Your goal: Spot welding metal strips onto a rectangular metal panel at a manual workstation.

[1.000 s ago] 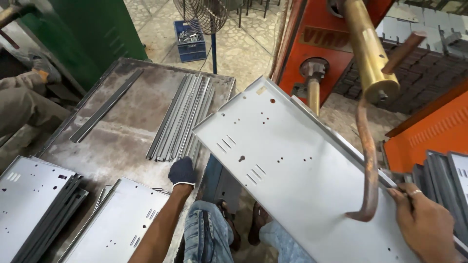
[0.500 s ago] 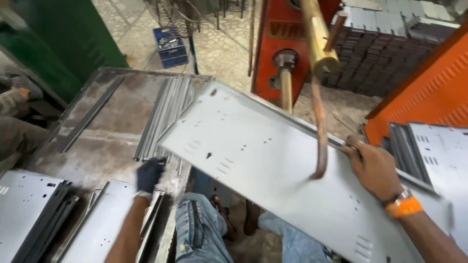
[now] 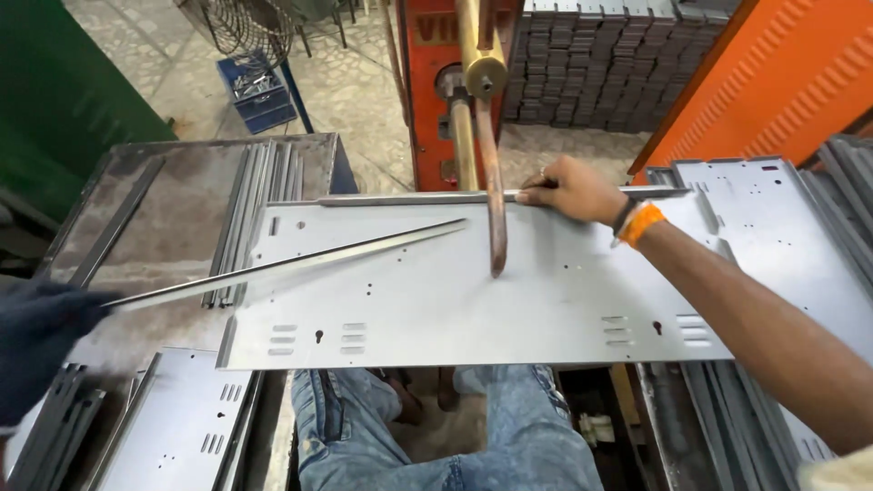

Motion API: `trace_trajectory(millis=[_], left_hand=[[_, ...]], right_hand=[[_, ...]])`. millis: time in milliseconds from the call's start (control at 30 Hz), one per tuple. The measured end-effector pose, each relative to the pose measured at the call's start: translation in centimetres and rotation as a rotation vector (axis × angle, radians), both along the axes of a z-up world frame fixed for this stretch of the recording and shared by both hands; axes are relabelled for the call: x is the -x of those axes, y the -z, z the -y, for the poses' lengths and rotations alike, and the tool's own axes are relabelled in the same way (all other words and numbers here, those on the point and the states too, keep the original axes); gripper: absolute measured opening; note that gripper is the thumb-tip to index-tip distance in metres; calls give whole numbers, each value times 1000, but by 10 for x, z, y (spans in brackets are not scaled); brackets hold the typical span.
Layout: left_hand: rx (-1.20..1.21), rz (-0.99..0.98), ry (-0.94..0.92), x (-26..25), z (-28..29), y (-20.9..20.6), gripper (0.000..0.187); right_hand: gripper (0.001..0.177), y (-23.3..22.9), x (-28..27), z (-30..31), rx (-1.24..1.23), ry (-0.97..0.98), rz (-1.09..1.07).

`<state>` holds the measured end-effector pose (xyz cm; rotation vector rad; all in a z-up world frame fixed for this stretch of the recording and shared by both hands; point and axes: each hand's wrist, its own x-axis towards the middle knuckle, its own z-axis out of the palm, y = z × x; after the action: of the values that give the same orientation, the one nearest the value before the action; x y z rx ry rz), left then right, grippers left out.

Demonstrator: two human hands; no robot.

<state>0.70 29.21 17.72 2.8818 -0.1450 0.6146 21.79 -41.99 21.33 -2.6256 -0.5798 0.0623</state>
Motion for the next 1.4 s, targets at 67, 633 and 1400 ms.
trace_trajectory(millis=[67,633,1400], left_hand=[[-117,11,-11,-10,85,-27,27],[-8,182,344,-123,305,-33,21],[567,-188,258,-117,223,-18,24]], right_hand=[[29,-2,-13,2,1,-13,-66],[38,1,-8,1,-81,-274,36],[28,13,3,-12,-38,-138,199]])
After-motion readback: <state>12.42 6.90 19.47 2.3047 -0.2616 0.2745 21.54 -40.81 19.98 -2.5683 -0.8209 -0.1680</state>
